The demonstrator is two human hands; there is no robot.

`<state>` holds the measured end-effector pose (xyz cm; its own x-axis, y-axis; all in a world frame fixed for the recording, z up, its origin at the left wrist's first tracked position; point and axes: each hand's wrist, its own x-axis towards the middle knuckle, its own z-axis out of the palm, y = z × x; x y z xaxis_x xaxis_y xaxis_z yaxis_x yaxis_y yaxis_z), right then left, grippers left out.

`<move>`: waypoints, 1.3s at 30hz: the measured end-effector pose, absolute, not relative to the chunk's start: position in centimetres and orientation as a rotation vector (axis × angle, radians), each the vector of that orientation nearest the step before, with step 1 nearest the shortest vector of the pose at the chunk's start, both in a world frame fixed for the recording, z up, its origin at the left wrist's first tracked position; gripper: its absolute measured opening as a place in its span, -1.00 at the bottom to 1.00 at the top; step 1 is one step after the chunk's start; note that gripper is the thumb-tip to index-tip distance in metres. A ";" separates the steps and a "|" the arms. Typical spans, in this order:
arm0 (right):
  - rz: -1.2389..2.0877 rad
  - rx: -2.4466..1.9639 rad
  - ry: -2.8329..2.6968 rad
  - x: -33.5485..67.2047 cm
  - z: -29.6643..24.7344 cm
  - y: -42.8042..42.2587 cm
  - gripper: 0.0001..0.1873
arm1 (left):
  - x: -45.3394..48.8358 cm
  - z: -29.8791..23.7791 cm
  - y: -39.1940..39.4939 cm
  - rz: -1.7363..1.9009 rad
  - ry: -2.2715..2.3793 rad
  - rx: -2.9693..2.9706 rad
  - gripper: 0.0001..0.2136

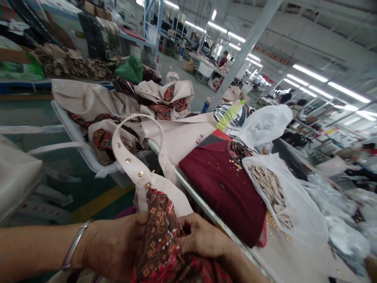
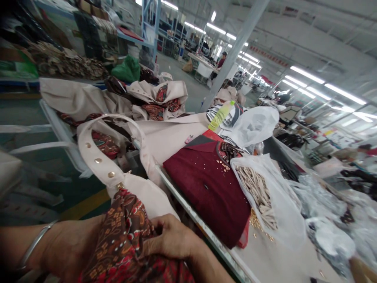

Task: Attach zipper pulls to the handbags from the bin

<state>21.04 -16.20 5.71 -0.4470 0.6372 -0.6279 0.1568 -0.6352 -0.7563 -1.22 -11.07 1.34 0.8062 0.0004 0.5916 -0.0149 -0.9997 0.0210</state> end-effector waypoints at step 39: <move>1.124 -1.462 -2.203 19.8 4.4 -15.1 -0.76 | 1.0 2.4 -8.2 0.765 -0.308 2.817 -0.74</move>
<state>19.76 -15.11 4.35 -0.4557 0.8701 -0.1876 0.6628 0.1910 -0.7241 1.03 -8.24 2.44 0.8440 -0.1459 0.5162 -0.2526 -0.9570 0.1425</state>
